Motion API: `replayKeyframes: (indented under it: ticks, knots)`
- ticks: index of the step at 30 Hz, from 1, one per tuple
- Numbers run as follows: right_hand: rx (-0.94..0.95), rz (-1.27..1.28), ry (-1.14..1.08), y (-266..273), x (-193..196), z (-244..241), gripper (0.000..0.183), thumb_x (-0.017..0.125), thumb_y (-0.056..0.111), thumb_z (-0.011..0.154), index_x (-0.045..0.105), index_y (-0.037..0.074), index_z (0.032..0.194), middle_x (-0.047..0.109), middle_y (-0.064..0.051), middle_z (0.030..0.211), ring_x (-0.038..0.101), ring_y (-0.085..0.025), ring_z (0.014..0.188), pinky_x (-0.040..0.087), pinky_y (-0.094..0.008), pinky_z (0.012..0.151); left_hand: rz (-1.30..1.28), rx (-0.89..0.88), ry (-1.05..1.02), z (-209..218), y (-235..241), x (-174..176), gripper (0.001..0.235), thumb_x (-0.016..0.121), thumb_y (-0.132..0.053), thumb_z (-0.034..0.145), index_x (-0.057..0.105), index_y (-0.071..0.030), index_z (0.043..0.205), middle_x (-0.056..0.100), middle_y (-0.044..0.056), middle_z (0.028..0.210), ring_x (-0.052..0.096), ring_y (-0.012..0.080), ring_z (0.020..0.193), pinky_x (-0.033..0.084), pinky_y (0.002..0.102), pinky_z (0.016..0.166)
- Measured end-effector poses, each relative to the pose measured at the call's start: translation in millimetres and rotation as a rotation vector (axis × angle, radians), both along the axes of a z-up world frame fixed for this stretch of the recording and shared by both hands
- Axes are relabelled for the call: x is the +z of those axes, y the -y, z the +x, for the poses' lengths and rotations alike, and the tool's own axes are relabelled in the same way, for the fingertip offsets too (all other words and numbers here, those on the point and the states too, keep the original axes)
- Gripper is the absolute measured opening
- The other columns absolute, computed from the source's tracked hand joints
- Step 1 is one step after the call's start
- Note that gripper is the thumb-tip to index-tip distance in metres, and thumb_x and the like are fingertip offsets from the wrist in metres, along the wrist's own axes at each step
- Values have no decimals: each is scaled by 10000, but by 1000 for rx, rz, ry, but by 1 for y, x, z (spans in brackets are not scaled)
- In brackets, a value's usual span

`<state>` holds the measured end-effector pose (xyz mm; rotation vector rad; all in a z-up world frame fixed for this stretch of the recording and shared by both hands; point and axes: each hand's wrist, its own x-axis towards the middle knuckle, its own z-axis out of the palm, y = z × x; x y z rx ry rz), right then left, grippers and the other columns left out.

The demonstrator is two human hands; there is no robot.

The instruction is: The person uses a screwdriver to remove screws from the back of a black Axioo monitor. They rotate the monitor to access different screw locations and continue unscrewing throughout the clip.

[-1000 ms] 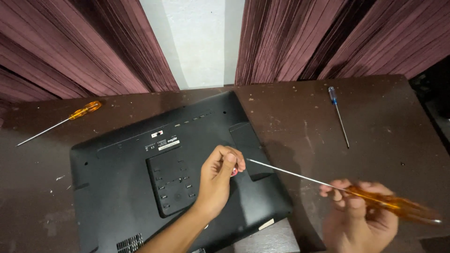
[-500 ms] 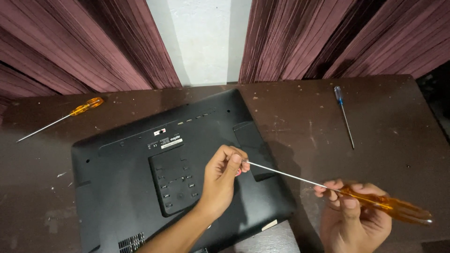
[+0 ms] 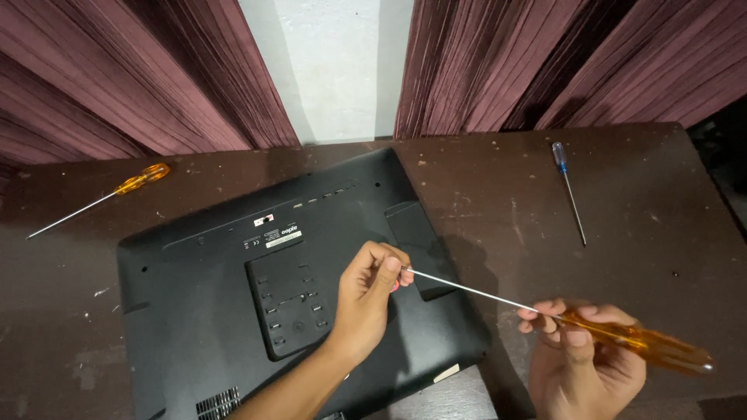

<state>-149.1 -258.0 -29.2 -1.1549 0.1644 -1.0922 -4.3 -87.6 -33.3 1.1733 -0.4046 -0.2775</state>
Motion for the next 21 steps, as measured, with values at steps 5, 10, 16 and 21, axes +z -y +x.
replayKeyframes:
  ticks: [5, 10, 16, 21]
  knots:
    - [-13, -179, 14, 0, 3, 5, 192, 730, 171, 978, 634, 122, 1138, 728, -102, 980, 771, -241, 913, 693, -415, 830, 27, 9, -32, 1, 0, -3, 238, 571, -286, 1043, 565, -132, 861, 647, 22, 833, 593, 110, 781, 458, 257, 695]
    - [134, -316, -20, 14, -2, -17, 280, 698, 64, 948, 660, 82, 1224, 753, -115, 1090, 803, -242, 1015, 738, -491, 1004, 35, 11, -56, 1, -1, -1, 209, 581, -243, 1040, 571, -128, 866, 651, 26, 831, 585, 114, 772, 464, 264, 687]
    - [-39, -378, -251, 3, 28, -19, 632, 559, -69, 917, 264, 215, 1398, 630, -329, 956, 722, -398, 836, 661, -644, 1011, 27, -30, -3, -3, 0, 5, 180, 633, -238, 1012, 616, -120, 878, 642, 20, 829, 580, 112, 784, 483, 262, 759]
    - [-12, -106, -52, 13, 5, -17, 550, 675, -22, 937, 422, 243, 1348, 643, -155, 1141, 703, -263, 1140, 711, -520, 882, 74, -9, 78, -6, 3, 4, 165, 624, -215, 1002, 606, -106, 879, 637, 37, 832, 587, 134, 789, 475, 275, 754]
